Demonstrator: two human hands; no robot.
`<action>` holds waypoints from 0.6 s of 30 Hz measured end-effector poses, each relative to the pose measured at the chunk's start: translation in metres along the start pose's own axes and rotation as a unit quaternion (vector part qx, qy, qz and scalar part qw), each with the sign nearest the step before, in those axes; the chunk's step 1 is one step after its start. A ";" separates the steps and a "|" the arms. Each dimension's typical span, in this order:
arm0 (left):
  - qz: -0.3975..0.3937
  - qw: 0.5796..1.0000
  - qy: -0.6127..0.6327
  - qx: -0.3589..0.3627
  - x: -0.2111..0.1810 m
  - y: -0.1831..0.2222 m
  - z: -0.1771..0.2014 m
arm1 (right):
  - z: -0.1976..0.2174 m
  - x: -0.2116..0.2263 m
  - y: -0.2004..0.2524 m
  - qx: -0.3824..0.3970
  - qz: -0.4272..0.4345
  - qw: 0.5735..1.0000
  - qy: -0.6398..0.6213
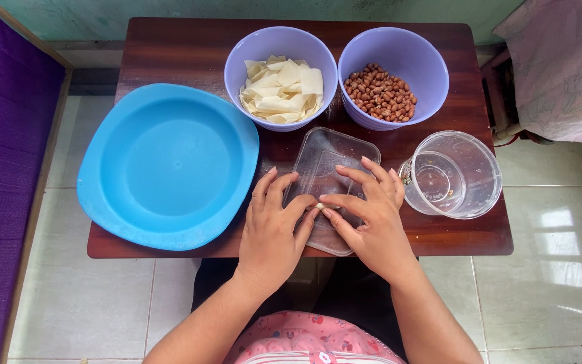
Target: Rolling peanuts into small dough wrappers to prepare bite-sized snacks.
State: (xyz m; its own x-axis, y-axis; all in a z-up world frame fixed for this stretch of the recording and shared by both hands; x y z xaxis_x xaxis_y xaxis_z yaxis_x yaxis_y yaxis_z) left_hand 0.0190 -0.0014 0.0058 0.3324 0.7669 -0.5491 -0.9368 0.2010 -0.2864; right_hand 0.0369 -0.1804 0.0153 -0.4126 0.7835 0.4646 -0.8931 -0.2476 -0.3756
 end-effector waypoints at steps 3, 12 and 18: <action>-0.010 1.000 0.004 -0.010 -0.001 0.000 0.001 | -0.002 -0.002 0.001 -0.004 0.008 1.000 0.012; -0.006 1.000 0.000 -0.002 -0.001 0.000 0.001 | -0.002 0.001 0.000 0.010 -0.002 1.000 0.015; 0.006 1.000 -0.001 -0.011 0.001 0.000 -0.002 | -0.003 -0.002 0.000 0.017 -0.018 1.000 0.004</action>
State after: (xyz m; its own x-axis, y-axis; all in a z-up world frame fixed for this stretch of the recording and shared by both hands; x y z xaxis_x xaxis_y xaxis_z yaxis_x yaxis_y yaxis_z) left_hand 0.0197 -0.0015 0.0040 0.3212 0.7704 -0.5508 -0.9380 0.1787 -0.2971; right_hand 0.0378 -0.1801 0.0117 -0.3783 0.7964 0.4718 -0.9133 -0.2379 -0.3307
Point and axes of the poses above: each hand's wrist, its own y-axis away from the middle knuckle, its own z-axis out of the back of the hand, x = y × z, the point moved 2 cm from there along -y, towards the middle knuckle, and after that the axes turned 7 degrees about y, right-handed, at the moved point
